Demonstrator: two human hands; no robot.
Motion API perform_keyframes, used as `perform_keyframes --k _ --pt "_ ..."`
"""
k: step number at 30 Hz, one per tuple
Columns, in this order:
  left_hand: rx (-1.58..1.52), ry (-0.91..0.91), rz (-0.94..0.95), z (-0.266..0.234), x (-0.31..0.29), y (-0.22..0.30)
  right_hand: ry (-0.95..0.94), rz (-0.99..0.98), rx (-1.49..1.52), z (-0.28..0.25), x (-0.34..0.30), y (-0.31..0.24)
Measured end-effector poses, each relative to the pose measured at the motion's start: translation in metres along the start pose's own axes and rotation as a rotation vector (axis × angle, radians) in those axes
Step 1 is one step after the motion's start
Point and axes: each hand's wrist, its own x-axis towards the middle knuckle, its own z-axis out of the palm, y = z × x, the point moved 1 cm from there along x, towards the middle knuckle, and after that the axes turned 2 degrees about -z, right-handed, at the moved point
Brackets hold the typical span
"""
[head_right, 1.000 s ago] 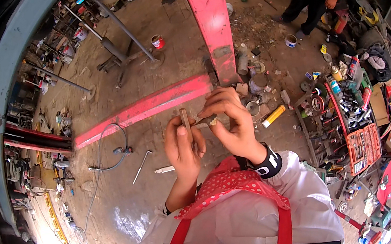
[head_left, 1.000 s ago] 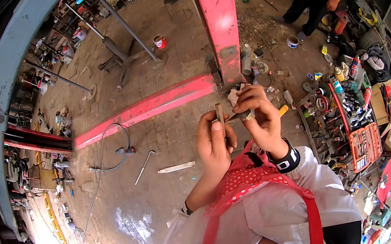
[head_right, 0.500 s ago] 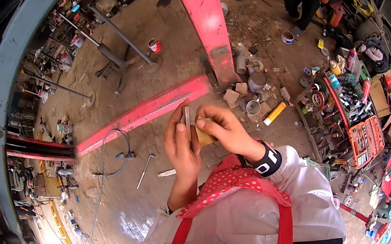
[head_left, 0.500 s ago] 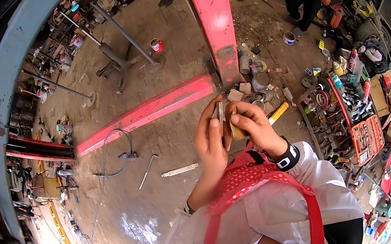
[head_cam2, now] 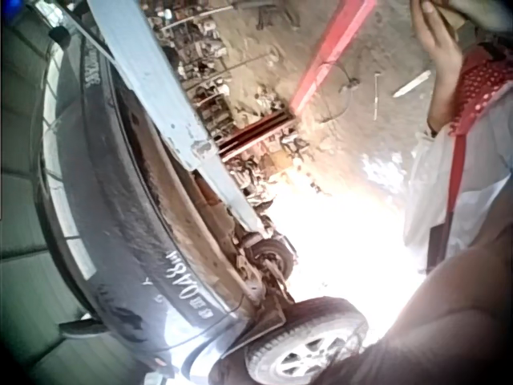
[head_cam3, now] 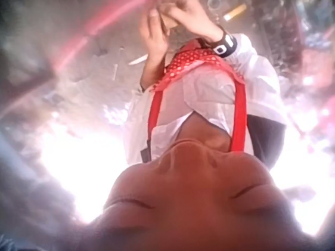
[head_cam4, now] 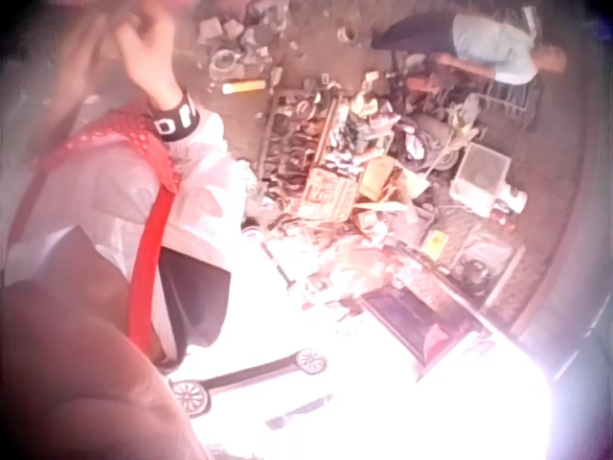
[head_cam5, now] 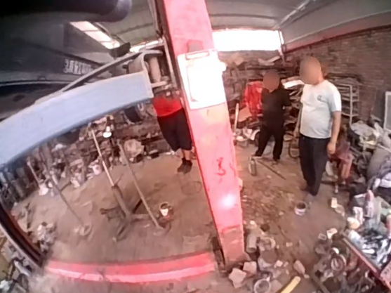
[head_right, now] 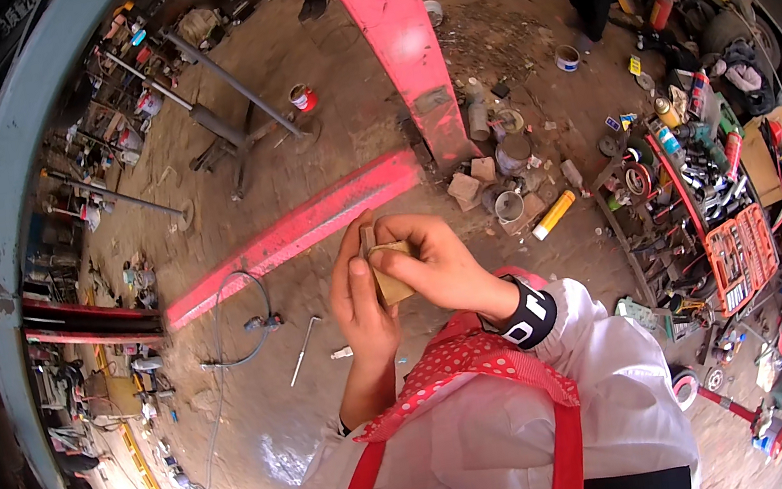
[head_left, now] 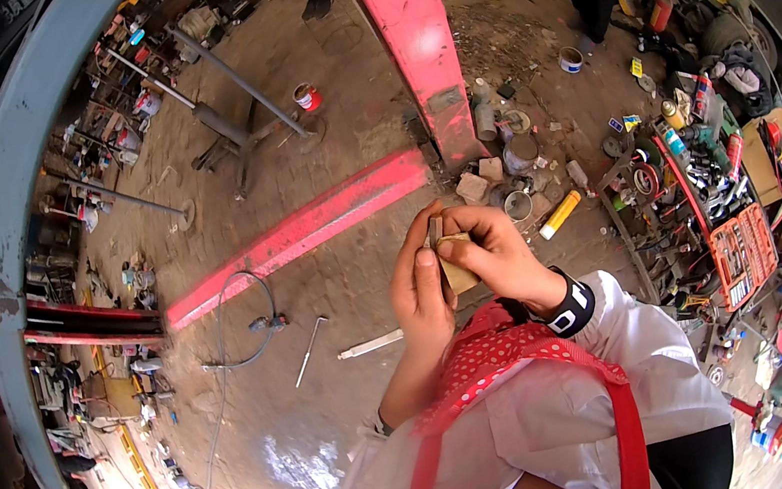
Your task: The person holds a small metal piece in their left hand and rubs it with a sanding block in their right hand. They repeatedly turn the metal piece to sand different edges and surfaces. The person continues this sanding action throughout the clip.
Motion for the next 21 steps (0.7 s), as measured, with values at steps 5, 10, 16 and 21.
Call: perform_keyframes --k 5,10,16,21 --pt "0.004 -0.029 -0.124 -0.004 -0.004 -0.003 0.123 -0.057 0.049 -0.001 0.008 0.000" --pt "-0.037 -0.003 -0.028 -0.003 0.002 -0.005 0.039 -0.054 -0.009 0.002 0.003 0.007" --pt "0.007 -0.016 -0.021 -0.007 0.006 -0.005 0.082 -0.104 -0.031 0.001 0.010 0.008" --pt "-0.050 -0.063 -0.106 -0.013 0.006 -0.006 0.091 -0.100 -0.066 -0.005 0.018 0.000"
